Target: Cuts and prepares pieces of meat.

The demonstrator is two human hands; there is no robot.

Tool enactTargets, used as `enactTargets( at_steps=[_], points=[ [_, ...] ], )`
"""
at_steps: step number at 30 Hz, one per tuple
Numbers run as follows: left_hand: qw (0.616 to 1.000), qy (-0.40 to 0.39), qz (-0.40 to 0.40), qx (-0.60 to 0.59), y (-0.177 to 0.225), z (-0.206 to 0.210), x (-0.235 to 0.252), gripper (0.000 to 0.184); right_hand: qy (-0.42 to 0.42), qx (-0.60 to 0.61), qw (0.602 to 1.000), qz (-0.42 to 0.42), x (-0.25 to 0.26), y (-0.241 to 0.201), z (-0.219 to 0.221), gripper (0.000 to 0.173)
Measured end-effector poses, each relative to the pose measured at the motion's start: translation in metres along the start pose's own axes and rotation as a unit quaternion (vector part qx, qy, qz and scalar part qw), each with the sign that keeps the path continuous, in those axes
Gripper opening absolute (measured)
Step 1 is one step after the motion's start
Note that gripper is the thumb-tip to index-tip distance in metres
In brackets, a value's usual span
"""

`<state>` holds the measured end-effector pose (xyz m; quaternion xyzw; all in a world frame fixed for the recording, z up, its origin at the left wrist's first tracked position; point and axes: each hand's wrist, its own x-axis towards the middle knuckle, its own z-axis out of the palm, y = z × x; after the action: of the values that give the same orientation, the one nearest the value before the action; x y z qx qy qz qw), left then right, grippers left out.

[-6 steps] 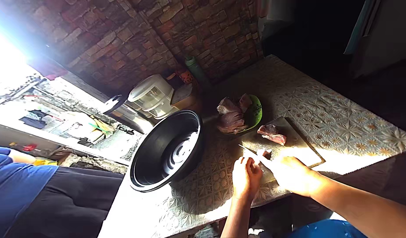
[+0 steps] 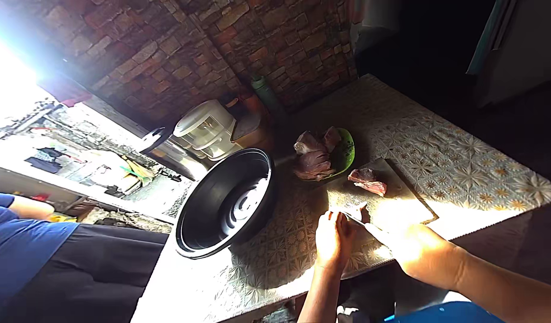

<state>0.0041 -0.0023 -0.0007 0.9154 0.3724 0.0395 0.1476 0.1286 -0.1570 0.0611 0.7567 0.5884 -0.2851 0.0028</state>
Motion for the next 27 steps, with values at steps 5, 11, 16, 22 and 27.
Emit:
enactTargets(
  at_steps=[5, 11, 16, 22, 27],
  points=[
    [0.998, -0.041, 0.035, -0.018, 0.009, -0.004, -0.008, 0.025, 0.021, 0.018, 1.0, -0.007, 0.033, -0.011, -0.003, 0.067],
    [0.975, 0.164, 0.093, -0.115, -0.023, -0.022, -0.027, 0.008, 0.072, 0.049, 0.995, -0.042, 0.041, -0.001, 0.012, 0.03],
    [0.978, 0.153, 0.057, -0.133, -0.027, -0.032, -0.019, 0.018, 0.051, 0.097, 0.994, -0.016, 0.03, 0.007, 0.016, 0.058],
    [0.994, 0.07, 0.012, -0.085, -0.013, -0.005, -0.003, 0.057, 0.245, 0.191, 0.947, -0.078, 0.02, 0.037, 0.037, 0.06],
    [0.984, 0.123, 0.097, -0.087, 0.0, 0.008, 0.003, 0.047, 0.332, 0.139, 0.929, -0.082, 0.011, 0.056, 0.041, 0.046]
  ],
)
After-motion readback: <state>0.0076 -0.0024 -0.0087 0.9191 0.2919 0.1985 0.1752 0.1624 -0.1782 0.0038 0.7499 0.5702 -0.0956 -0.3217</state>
